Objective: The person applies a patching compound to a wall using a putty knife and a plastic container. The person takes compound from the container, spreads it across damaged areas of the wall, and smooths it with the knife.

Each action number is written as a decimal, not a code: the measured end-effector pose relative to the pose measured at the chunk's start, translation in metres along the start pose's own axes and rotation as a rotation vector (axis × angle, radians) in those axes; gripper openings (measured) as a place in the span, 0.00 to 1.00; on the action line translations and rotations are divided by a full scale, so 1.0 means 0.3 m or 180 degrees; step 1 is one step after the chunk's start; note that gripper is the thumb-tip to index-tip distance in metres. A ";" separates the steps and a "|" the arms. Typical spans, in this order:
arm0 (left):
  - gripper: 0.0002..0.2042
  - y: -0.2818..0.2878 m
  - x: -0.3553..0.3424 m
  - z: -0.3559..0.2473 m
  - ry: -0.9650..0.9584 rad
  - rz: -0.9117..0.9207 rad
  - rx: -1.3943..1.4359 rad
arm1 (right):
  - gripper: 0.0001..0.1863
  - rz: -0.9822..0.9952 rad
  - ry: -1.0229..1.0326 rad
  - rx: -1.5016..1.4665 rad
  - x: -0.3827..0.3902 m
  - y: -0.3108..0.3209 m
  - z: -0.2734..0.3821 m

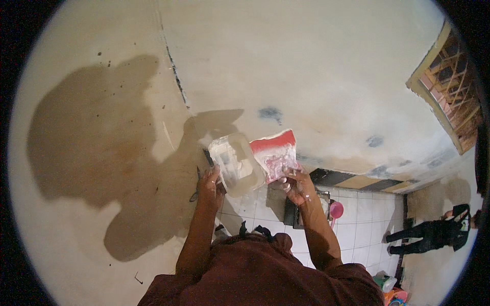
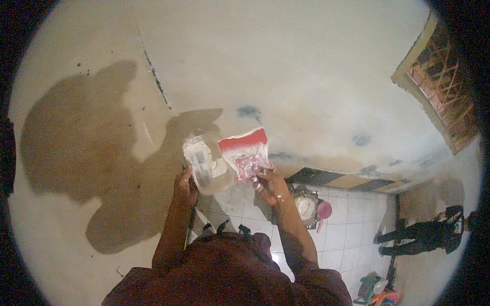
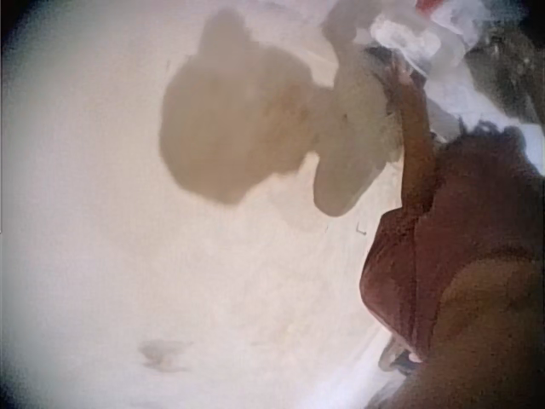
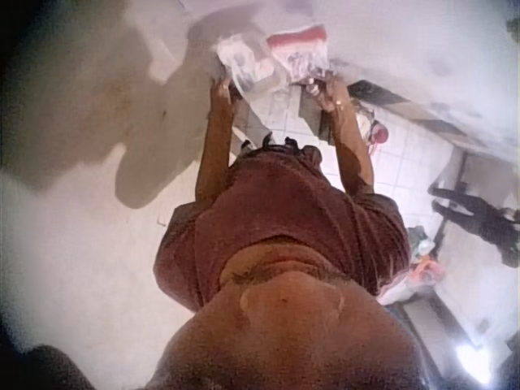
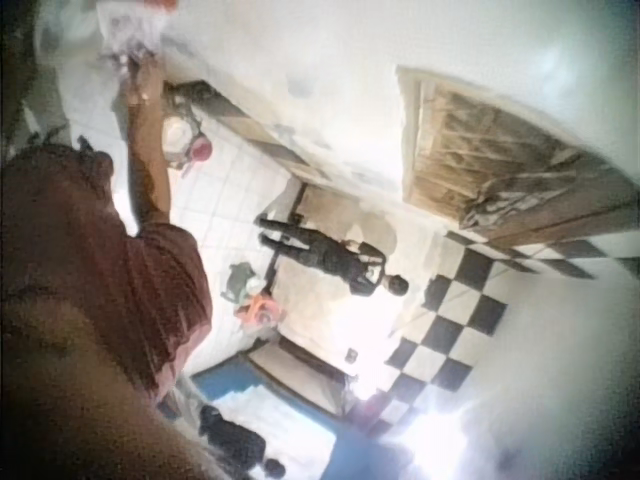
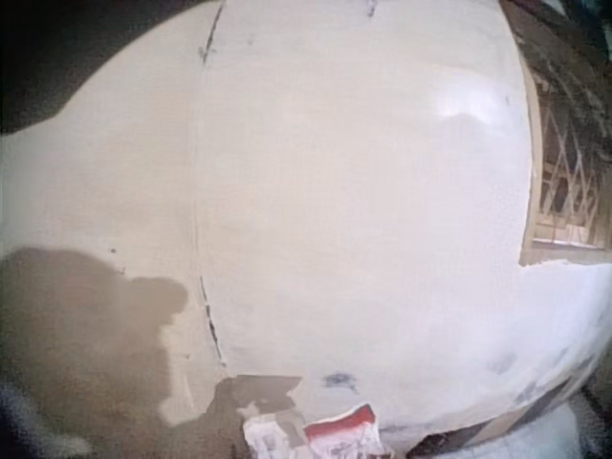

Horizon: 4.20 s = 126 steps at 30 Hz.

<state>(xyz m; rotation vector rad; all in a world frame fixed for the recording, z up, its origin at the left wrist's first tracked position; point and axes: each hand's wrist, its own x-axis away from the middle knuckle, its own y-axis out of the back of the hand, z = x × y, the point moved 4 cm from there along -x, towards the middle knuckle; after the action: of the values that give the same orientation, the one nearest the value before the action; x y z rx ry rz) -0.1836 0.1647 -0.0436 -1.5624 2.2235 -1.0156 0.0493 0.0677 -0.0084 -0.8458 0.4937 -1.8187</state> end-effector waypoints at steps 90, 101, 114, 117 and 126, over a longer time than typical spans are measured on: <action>0.21 0.437 0.142 -0.184 -0.0139 -0.0592 0.0824 | 0.22 0.3197 0.7168 0.8045 -0.606 -1.231 0.177; 0.23 0.434 0.135 -0.207 -0.0140 -0.0733 0.1089 | 0.16 0.2291 0.5657 0.8413 -0.586 -0.999 0.401; 0.24 0.410 0.145 -0.200 -0.0007 -0.0714 0.1170 | 0.12 -0.0486 0.7082 0.7199 -0.366 -1.671 0.453; 0.25 0.430 0.153 -0.206 0.0016 -0.0644 0.1156 | 0.17 -0.0716 0.6427 0.7425 -0.500 -1.597 0.350; 0.23 0.440 0.151 -0.185 0.0102 -0.0513 0.0972 | 0.28 0.1169 0.5144 0.7628 -0.777 -0.906 -0.235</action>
<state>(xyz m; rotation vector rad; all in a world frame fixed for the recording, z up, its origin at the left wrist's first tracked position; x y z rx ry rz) -0.3288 0.1709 -0.0814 -1.6118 1.8739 -1.3605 -0.1213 0.3846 0.0518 2.1506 -0.7021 -1.0038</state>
